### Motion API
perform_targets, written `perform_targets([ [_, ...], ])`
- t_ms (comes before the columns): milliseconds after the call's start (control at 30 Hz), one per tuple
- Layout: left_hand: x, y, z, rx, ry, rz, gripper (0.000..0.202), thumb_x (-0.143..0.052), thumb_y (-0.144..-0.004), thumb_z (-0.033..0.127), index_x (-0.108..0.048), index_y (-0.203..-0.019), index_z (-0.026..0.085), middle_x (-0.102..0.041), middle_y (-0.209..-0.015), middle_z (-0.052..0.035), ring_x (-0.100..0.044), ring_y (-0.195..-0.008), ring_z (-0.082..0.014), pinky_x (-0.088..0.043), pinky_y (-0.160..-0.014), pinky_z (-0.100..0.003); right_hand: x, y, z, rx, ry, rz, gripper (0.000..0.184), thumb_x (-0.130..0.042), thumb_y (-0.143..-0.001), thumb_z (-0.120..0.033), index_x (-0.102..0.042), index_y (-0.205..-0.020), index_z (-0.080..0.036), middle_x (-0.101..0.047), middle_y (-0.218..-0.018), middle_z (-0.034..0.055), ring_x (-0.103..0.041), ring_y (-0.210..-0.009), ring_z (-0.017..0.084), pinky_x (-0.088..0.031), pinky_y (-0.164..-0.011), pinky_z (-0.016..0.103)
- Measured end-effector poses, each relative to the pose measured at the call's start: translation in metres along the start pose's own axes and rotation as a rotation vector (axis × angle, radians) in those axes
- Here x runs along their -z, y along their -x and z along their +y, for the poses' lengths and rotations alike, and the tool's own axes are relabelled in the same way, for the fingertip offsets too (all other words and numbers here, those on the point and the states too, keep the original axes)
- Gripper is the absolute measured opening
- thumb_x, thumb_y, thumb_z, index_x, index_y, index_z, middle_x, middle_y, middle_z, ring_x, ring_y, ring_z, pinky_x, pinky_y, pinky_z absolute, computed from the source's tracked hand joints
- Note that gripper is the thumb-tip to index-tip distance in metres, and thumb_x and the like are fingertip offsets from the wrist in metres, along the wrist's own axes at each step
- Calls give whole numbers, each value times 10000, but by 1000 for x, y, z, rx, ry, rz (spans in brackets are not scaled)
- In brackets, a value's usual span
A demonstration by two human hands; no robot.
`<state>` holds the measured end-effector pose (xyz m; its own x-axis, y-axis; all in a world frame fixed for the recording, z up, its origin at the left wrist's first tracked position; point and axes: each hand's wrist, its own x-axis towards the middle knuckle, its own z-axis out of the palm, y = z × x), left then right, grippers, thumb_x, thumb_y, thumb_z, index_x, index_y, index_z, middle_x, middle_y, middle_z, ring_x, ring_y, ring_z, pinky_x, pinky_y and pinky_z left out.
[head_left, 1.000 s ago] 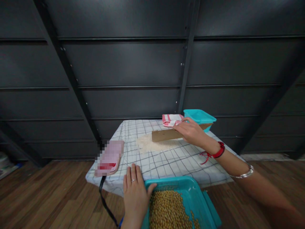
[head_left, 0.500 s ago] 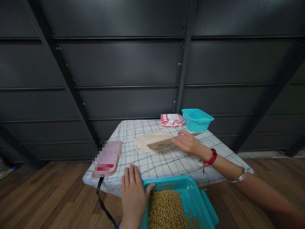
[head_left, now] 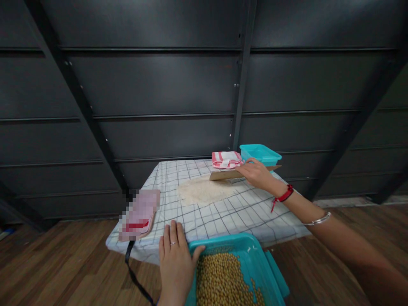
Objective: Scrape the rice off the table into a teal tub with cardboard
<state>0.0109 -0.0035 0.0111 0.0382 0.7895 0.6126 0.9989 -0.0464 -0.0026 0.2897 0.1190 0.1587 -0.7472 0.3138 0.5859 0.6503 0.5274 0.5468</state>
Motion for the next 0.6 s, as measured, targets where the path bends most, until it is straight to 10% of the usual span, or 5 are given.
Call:
perform_targets([
  [333, -2, 0, 0, -25, -9, 50, 820, -167, -814, 638, -519, -1161, -16, -521, -1220, -259, -432, -1160, -371, -370, -913, -522, 25, -4, -49, 139, -11, 65, 332, -317, -810, 14, -595, -838, -166, -606, -629, 0, -492, -579, 127, -384, -751, 295],
  [600, -1, 1, -1, -2, 23, -1, 815, -225, -801, 651, -490, -1189, -14, -499, -1244, -259, -414, -1183, -370, -349, -945, -523, 25, 2, -3, 2, 117, 120, 307, -358, -758, 9, -581, -931, -114, -651, -714, 57, -552, -651, 160, -392, -732, 324],
])
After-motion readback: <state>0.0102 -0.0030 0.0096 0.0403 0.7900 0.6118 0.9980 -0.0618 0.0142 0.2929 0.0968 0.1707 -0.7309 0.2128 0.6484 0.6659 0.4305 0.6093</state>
